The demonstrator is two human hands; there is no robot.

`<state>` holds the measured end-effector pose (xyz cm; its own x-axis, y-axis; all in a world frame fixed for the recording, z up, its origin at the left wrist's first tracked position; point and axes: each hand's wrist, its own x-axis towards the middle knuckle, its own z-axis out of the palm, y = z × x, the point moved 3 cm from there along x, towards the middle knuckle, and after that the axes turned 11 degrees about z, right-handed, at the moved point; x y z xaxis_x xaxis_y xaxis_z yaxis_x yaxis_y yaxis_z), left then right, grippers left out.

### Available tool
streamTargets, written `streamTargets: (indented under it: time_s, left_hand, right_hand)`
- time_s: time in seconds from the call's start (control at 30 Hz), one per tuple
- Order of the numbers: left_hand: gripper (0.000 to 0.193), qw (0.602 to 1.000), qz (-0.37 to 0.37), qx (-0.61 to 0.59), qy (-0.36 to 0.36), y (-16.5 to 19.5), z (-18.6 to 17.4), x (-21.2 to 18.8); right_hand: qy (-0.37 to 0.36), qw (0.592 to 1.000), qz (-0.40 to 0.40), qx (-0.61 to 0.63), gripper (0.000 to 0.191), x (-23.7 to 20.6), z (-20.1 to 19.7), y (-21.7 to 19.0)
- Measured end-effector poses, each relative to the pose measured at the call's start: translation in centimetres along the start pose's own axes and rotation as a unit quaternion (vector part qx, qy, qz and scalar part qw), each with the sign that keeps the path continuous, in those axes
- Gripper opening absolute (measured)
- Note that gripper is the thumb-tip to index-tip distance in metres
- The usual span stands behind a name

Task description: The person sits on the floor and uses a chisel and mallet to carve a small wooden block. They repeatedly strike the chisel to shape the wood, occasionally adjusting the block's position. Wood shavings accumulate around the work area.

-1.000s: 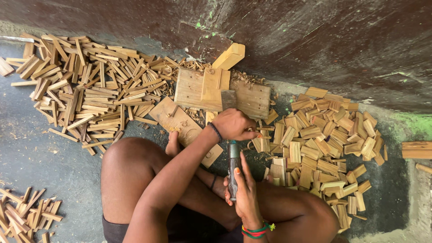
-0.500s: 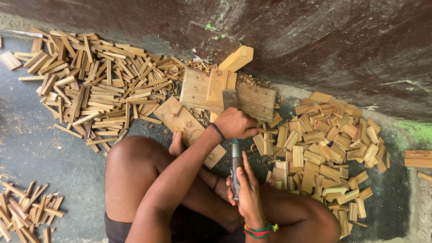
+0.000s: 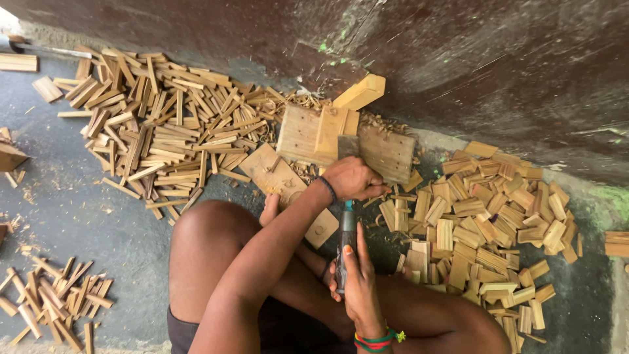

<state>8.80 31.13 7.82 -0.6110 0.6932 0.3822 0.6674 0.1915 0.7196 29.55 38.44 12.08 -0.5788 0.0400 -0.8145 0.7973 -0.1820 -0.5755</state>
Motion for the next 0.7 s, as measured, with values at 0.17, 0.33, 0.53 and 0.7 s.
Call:
streamTargets:
  time_s: [0.17, 0.33, 0.53, 0.7]
  left_hand:
    - [0.042, 1.0, 0.028, 0.0, 0.01, -1.0, 0.0, 0.0]
    - [0.043, 0.999, 0.024, 0.018, -0.014, -2.7, 0.3, 0.9]
    - [0.039, 0.998, 0.028, 0.042, -0.044, -4.5, 1.4, 1.0]
    - [0.032, 0.995, -0.036, 0.04, -0.085, -5.8, 1.9, 1.8]
  right_hand:
    - [0.011, 1.0, -0.004, -0.013, 0.072, 0.4, 1.2, -0.3]
    - [0.026, 0.999, 0.003, -0.025, 0.071, 1.3, 2.7, -1.3]
    - [0.018, 1.0, 0.012, 0.003, 0.07, 2.1, 3.1, -1.1]
    - [0.0, 1.0, -0.003, 0.025, 0.068, 3.0, 3.4, -2.0]
